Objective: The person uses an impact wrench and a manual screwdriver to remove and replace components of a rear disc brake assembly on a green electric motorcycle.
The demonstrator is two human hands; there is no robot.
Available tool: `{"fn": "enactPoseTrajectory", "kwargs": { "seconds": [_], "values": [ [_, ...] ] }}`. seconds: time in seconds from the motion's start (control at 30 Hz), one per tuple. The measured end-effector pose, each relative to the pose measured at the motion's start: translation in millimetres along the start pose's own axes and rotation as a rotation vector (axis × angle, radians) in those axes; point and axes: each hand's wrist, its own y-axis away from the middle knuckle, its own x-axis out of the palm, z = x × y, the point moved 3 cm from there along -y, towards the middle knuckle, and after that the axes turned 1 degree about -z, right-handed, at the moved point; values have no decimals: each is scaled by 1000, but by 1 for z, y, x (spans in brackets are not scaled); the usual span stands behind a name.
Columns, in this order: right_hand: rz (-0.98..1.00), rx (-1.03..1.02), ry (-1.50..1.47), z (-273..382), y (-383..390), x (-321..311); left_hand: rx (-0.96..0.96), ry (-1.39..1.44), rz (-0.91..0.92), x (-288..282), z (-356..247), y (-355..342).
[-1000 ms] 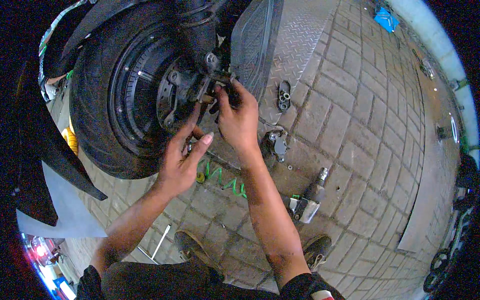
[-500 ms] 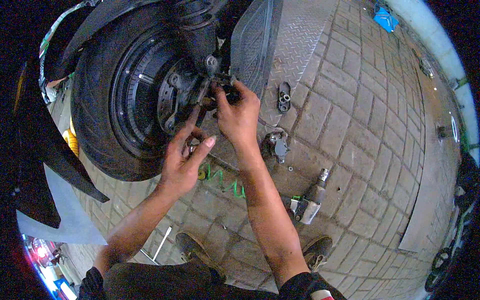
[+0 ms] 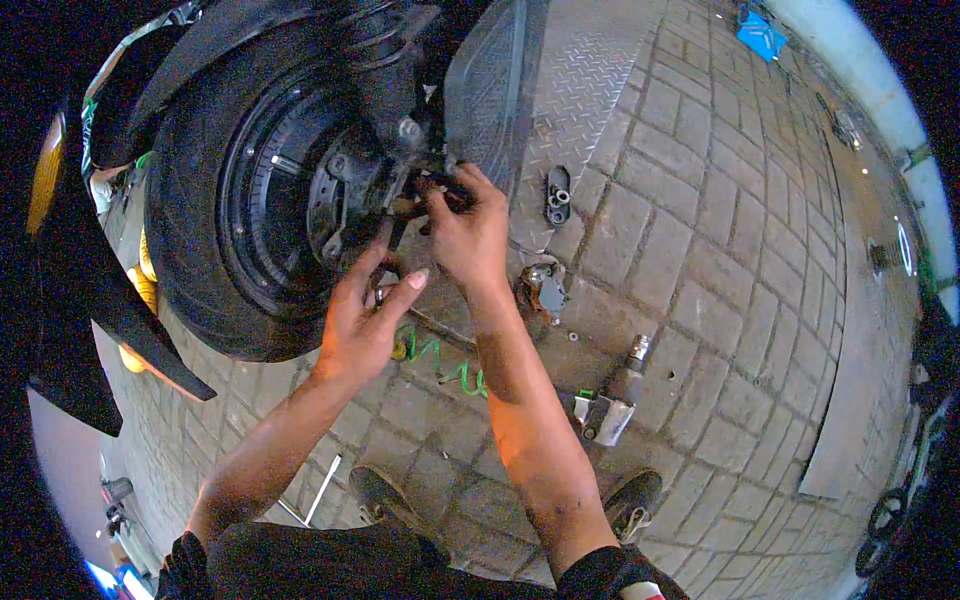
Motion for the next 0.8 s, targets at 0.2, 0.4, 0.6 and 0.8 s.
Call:
{"fn": "enactPoseTrajectory", "kwargs": {
  "seconds": [0.2, 0.4, 0.6, 0.8],
  "values": [
    [-67, -60, 155, -8, -4, 0, 42, -49, -40, 2, -7, -2],
    [-35, -218, 366, -27, 10, -3, 0, -73, -50, -14, -25, -1],
    [370, -21, 243, -31, 168, -22, -202, 292, -78, -16, -50, 5],
    [319, -95, 320, -28, 198, -29, -249, 807, 113, -37, -65, -6]
  ]
}}
